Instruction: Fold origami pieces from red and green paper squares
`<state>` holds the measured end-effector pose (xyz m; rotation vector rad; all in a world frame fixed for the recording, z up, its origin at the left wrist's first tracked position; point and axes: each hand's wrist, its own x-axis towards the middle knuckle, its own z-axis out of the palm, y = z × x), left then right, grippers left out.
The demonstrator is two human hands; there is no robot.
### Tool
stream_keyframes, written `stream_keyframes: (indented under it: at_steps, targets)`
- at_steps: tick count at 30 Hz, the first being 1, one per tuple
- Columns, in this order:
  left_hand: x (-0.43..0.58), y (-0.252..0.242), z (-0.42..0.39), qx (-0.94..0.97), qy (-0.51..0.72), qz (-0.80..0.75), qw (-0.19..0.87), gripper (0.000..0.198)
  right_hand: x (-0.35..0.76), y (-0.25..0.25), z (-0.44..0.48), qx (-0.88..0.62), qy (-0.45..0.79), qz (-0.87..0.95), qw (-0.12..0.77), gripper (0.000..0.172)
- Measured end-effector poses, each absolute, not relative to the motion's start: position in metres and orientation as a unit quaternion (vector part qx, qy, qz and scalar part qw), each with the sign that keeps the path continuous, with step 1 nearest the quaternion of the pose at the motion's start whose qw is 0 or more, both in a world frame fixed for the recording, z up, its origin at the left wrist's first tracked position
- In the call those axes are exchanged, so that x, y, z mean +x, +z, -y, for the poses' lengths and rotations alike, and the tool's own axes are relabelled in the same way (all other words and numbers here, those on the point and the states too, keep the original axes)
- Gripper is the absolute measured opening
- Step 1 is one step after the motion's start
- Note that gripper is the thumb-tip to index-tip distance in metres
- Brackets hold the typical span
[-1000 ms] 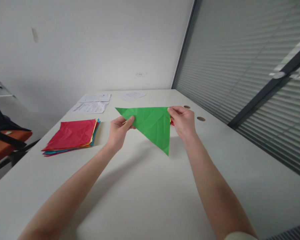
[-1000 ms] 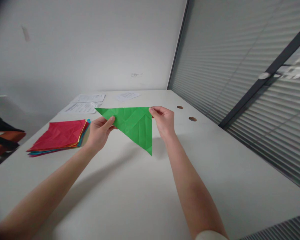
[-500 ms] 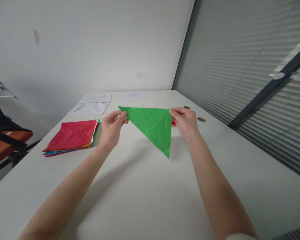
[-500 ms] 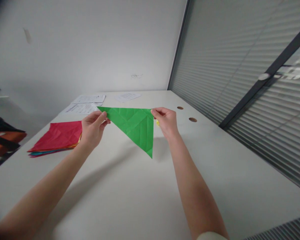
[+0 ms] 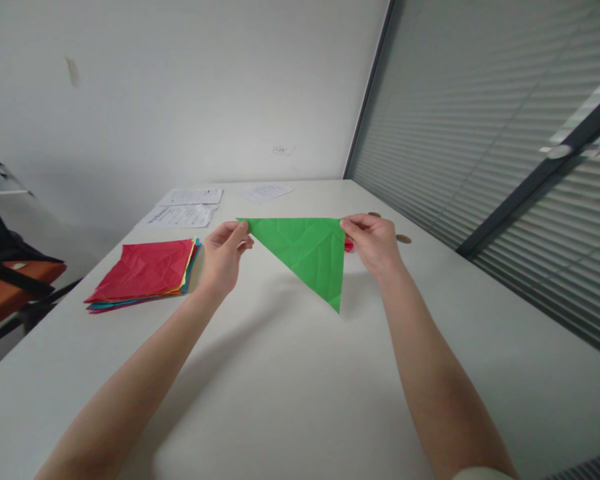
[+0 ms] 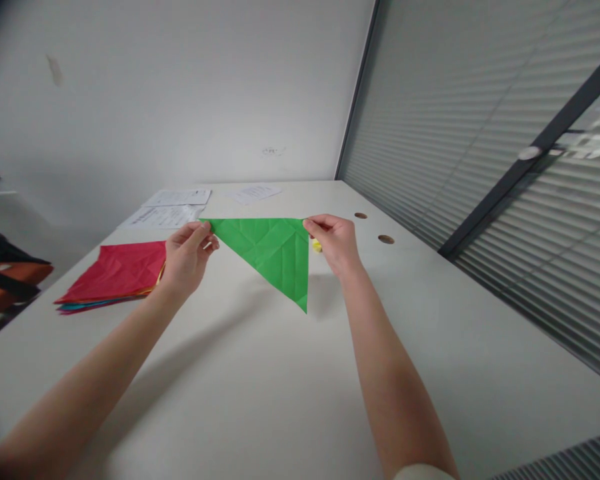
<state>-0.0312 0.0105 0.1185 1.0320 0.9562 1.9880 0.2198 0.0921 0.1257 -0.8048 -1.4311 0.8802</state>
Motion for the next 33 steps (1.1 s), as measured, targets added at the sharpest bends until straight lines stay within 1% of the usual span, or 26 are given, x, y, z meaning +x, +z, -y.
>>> stream_keyframes:
  at_steps: [2, 4, 5, 7, 9, 10, 11, 14, 16, 19, 22, 28, 33]
  targets:
    - [-0.034, 0.116, -0.013, 0.405, 0.757, -0.388, 0.334, 0.021, 0.221, 0.125, -0.093, -0.354, 0.378, 0.615, 0.594, 0.022]
    - [-0.038, 0.112, -0.016, 0.408, 0.751, -0.429, 0.292, 0.017, 0.221, 0.124, -0.095, -0.363, 0.377, 0.612, 0.592, 0.023]
    - [-0.04, 0.11, -0.017, 0.411, 0.748, -0.457, 0.249, 0.015, 0.221, 0.122, -0.096, -0.37, 0.376, 0.613, 0.588, 0.023]
    - [-0.044, 0.107, -0.018, 0.431, 0.735, -0.51, 0.119, 0.014, 0.219, 0.118, -0.098, -0.387, 0.378, 0.62, 0.568, 0.023]
    - [-0.043, 0.105, -0.017, 0.486, 0.688, -0.539, 0.005, 0.016, 0.213, 0.113, -0.1, -0.395, 0.38, 0.642, 0.536, 0.022]
    - [-0.042, 0.104, -0.016, 0.53, 0.65, -0.543, -0.021, 0.015, 0.209, 0.11, -0.1, -0.392, 0.38, 0.658, 0.518, 0.02]
    - [-0.039, 0.103, -0.015, 0.578, 0.609, -0.542, -0.024, 0.012, 0.205, 0.107, -0.099, -0.384, 0.381, 0.676, 0.501, 0.018]
    - [-0.028, 0.101, -0.012, 0.685, 0.503, -0.525, 0.05, 0.012, 0.187, 0.102, -0.091, -0.34, 0.384, 0.732, 0.449, 0.016]
    - [-0.023, 0.101, -0.01, 0.701, 0.476, -0.523, 0.091, 0.016, 0.176, 0.102, -0.083, -0.308, 0.381, 0.763, 0.42, 0.015]
    - [-0.019, 0.104, -0.006, 0.705, 0.451, -0.523, 0.164, 0.015, 0.164, 0.104, -0.071, -0.263, 0.361, 0.801, 0.397, 0.012]
    - [-0.018, 0.109, -0.001, 0.682, 0.468, -0.516, 0.221, 0.016, 0.16, 0.109, -0.062, -0.234, 0.351, 0.81, 0.407, 0.013]
    - [-0.014, 0.12, 0.008, 0.634, 0.546, -0.495, 0.233, 0.011, 0.159, 0.114, -0.055, -0.224, 0.368, 0.781, 0.452, 0.013]
    - [-0.011, 0.125, 0.013, 0.613, 0.568, -0.481, 0.266, 0.011, 0.159, 0.118, -0.05, -0.219, 0.371, 0.773, 0.466, 0.015]
